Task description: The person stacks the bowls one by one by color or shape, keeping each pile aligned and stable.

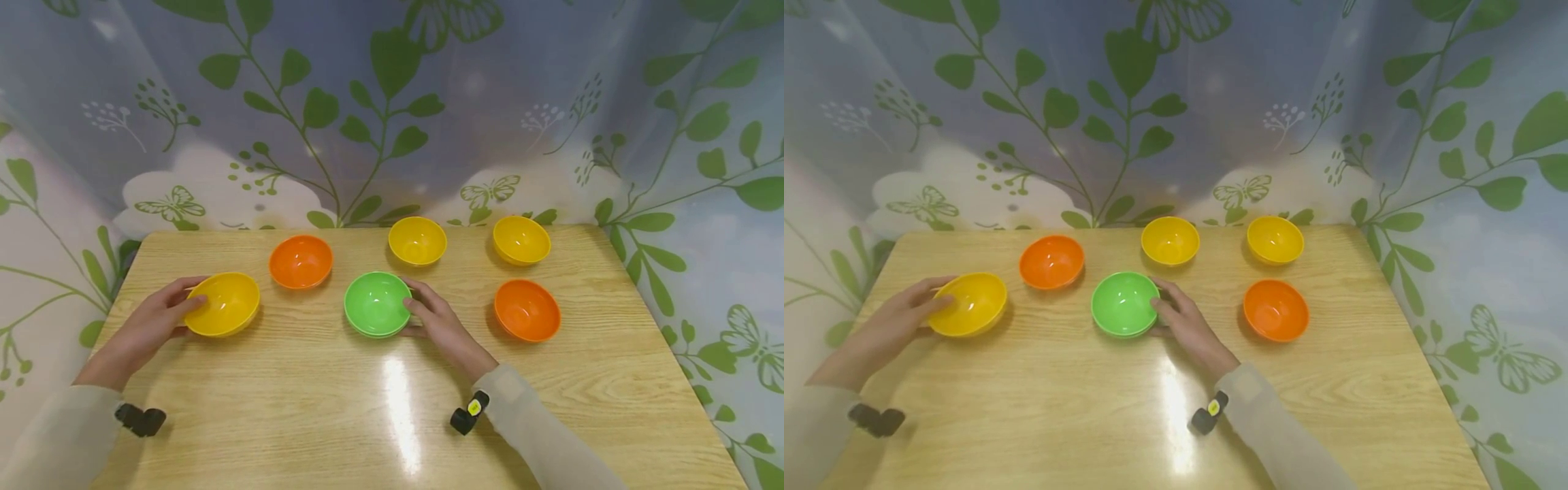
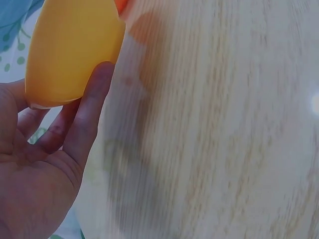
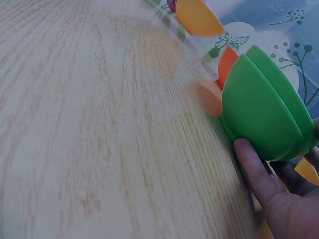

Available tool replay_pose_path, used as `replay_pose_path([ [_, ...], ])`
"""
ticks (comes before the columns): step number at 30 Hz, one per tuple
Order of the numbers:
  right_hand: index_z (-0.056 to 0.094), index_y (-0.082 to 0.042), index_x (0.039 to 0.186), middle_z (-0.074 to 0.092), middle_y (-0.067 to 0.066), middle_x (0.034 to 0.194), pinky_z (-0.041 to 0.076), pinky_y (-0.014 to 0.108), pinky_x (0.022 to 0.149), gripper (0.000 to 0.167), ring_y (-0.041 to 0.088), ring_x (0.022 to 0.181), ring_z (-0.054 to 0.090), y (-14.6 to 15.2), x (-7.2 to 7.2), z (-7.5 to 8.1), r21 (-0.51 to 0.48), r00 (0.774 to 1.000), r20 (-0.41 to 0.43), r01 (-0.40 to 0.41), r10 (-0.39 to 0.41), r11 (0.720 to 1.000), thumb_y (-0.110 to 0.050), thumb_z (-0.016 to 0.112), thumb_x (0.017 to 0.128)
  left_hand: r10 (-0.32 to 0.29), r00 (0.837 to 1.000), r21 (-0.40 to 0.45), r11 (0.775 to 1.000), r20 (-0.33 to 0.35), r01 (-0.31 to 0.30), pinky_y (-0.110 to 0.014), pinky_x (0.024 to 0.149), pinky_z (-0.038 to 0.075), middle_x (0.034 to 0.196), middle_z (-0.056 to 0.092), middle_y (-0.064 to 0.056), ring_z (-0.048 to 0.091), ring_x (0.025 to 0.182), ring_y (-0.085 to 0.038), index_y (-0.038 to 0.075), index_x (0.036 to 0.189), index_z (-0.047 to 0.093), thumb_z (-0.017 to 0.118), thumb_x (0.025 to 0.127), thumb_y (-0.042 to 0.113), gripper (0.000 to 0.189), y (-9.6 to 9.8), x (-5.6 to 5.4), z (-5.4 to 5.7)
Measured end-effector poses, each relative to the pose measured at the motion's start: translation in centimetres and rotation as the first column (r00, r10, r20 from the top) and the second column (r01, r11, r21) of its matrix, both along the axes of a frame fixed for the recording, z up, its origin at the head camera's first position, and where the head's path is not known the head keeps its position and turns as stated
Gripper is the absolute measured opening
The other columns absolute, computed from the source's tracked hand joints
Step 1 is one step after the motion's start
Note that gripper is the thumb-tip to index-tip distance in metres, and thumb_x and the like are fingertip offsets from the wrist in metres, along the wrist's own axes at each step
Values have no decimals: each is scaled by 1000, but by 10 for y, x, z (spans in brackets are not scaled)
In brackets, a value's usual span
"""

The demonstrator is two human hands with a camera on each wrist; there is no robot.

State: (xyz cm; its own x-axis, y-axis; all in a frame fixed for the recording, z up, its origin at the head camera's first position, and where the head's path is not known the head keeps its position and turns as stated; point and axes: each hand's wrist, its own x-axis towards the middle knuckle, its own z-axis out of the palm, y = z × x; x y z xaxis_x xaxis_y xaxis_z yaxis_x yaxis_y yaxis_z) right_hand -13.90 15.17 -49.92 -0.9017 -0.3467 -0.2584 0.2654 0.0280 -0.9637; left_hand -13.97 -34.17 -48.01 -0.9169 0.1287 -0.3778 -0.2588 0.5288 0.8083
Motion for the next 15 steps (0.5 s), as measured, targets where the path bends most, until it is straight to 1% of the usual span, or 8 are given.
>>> replay_pose_path([
  [2, 37, -17, 170, 35, 17, 174, 66, 49, 103, 54, 44, 146, 54, 0, 0, 0, 3, 1000, 1, 0, 0, 1000, -22, 48, 117, -4, 1000, 2, 1000, -3, 4, -23, 86, 63, 165, 42, -26, 60, 105, 0, 7, 172, 28, 48, 117, 46, 70, 2, -1, 1],
  [9, 37, -17, 170, 33, 15, 175, 65, 49, 104, 54, 43, 146, 54, 0, 1, 1, 11, 1000, 6, 1, -1, 1000, -24, 48, 117, 6, 1000, 69, 998, -13, -5, -26, 85, 65, 165, 42, -24, 61, 106, -1, 6, 171, 29, 49, 116, 47, 71, 14, -1, 9],
  [15, 36, -18, 170, 32, 15, 176, 65, 49, 105, 55, 43, 148, 53, 1, 1, 0, 11, 1000, 7, -4, 4, 1000, -25, 47, 117, 12, 1000, 75, 997, -5, -12, -24, 87, 65, 168, 39, -25, 61, 108, 0, 8, 172, 29, 48, 117, 46, 70, 23, -4, 12],
])
